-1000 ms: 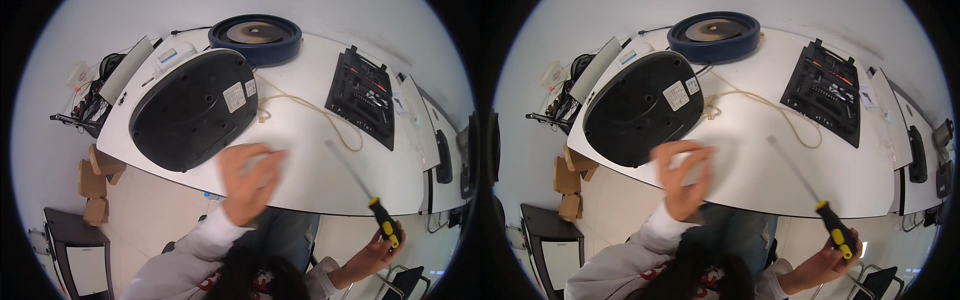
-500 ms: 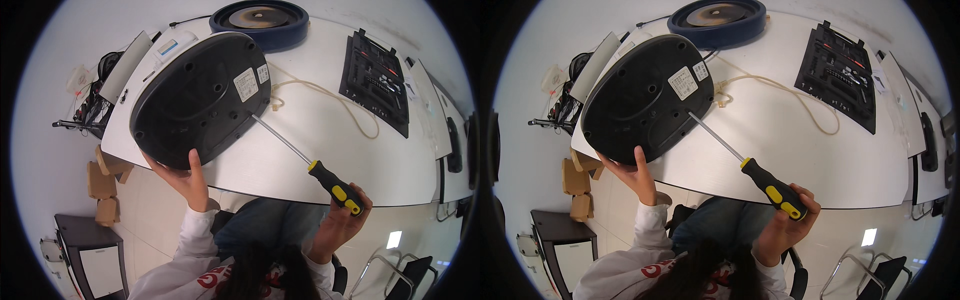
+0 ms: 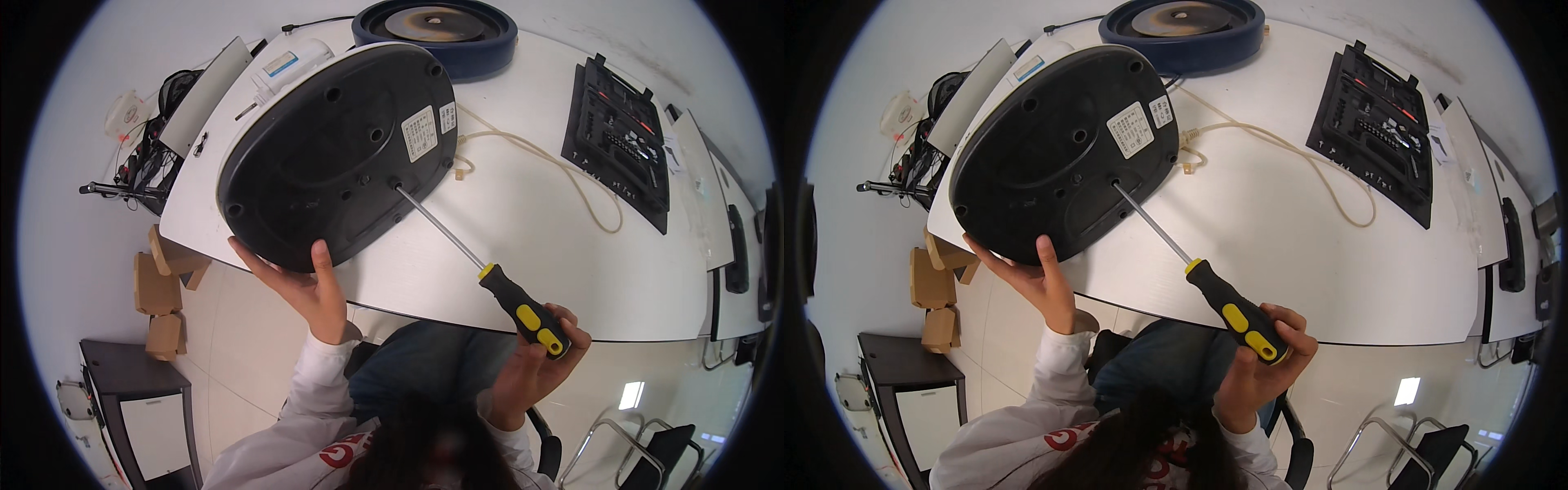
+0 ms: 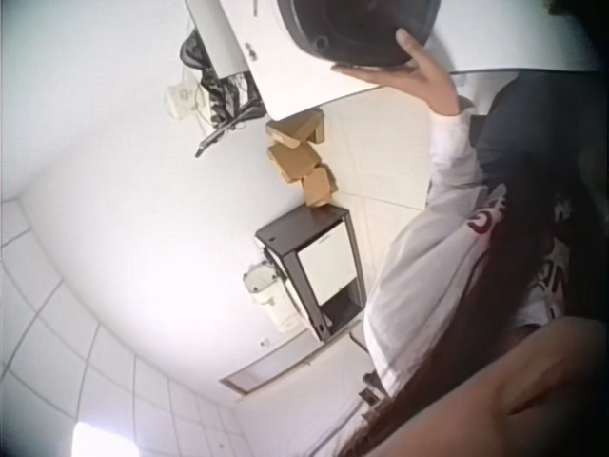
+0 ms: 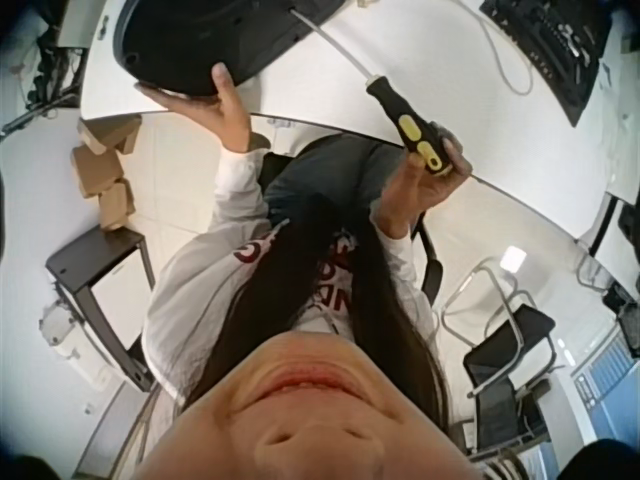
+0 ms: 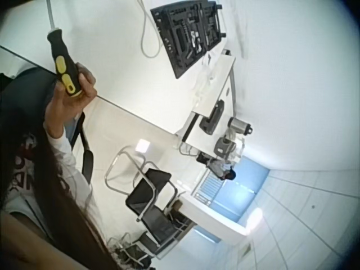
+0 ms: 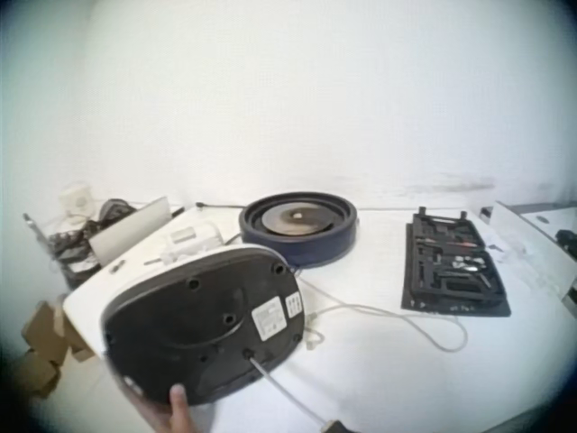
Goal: The person uses a screwdriver to remove screws from the bottom of a black plastic device. After removing all screws, the person lifts the cover to reveal internal wiring and components.
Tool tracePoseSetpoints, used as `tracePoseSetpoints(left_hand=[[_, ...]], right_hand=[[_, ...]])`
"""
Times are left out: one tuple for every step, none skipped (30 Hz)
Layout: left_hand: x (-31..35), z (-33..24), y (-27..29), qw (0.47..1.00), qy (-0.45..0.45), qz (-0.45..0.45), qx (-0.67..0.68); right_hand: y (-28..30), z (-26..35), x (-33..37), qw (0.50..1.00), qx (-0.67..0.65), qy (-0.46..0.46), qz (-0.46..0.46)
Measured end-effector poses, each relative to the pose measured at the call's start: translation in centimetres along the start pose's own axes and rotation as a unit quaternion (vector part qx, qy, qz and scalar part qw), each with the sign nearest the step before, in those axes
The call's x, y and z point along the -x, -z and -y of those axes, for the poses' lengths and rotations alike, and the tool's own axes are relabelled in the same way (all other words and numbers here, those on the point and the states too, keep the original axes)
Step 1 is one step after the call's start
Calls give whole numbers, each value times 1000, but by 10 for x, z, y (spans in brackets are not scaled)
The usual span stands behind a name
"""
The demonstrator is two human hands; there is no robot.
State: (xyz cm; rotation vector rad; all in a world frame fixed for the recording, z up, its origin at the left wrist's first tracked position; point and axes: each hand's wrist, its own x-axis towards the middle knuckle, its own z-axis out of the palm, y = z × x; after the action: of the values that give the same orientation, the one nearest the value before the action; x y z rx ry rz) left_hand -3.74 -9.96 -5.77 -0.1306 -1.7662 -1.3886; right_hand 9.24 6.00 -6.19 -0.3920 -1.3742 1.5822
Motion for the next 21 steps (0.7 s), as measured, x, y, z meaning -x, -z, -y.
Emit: tracePoseSetpoints(left_hand=[[0, 1, 0, 1000, -4, -2, -6], [0, 1, 0, 1000, -7, -4, -12], [1, 2, -1, 1000, -11, -5, -18], [1, 1, -1, 1000, -5, -3, -10], [1, 0, -1, 1000, 0, -1, -2], [1, -1, -1, 1000, 6, 2, 8], [2, -1, -1, 1000, 12, 9, 2], [2, -1, 0, 1000, 18, 15, -4], [2, -1, 1, 999, 23, 21, -11], [1, -1, 2, 999, 15, 24, -24], [1, 0, 4, 999, 8, 26, -37], [1, 1, 4, 998, 0, 29, -49], [1, 1, 4, 998, -7, 29, -51], [1, 2, 5, 998, -14, 30, -53], [2, 2, 4, 998, -21, 30, -54], [2, 2, 4, 998, -19, 31, -52], [3, 2, 4, 998, -17, 32, -50], [2, 2, 4, 998, -16, 32, -50], [2, 2, 3, 998, -21, 28, -49], [3, 3, 1, 998, -26, 24, -47], [3, 4, 0, 998, -32, 20, -46]], right_hand=[[2, 2, -1, 1000, 14, 10, 13], [4, 3, -3, 999, 28, 21, 26], [7, 2, -3, 997, 44, 34, 50], [11, 2, -2, 994, 59, 46, 74], [13, 1, -2, 991, 75, 59, 98], [9, 3, 0, 991, 89, 49, 89], [5, 5, 1, 994, 65, 7, 90], [2, 7, 2, 994, 41, -35, 91], [0, 8, 2, 993, 15, -77, 93], [4, 9, 2, 988, 18, -102, 112], [13, 10, 1, 983, 20, -126, 132], [17, 11, 0, 977, 23, -150, 151], [18, 13, -1, 974, 35, -151, 163], [17, 15, -2, 972, 48, -153, 174], [17, 16, -3, 969, 60, -153, 185], [17, 16, -1, 971, 61, -148, 178], [16, 16, 1, 973, 62, -143, 171], [15, 16, 3, 974, 62, -139, 165], [15, 15, 4, 979, 54, -124, 150], [15, 12, 6, 984, 46, -109, 134], [15, 8, 7, 988, 38, -95, 118]])
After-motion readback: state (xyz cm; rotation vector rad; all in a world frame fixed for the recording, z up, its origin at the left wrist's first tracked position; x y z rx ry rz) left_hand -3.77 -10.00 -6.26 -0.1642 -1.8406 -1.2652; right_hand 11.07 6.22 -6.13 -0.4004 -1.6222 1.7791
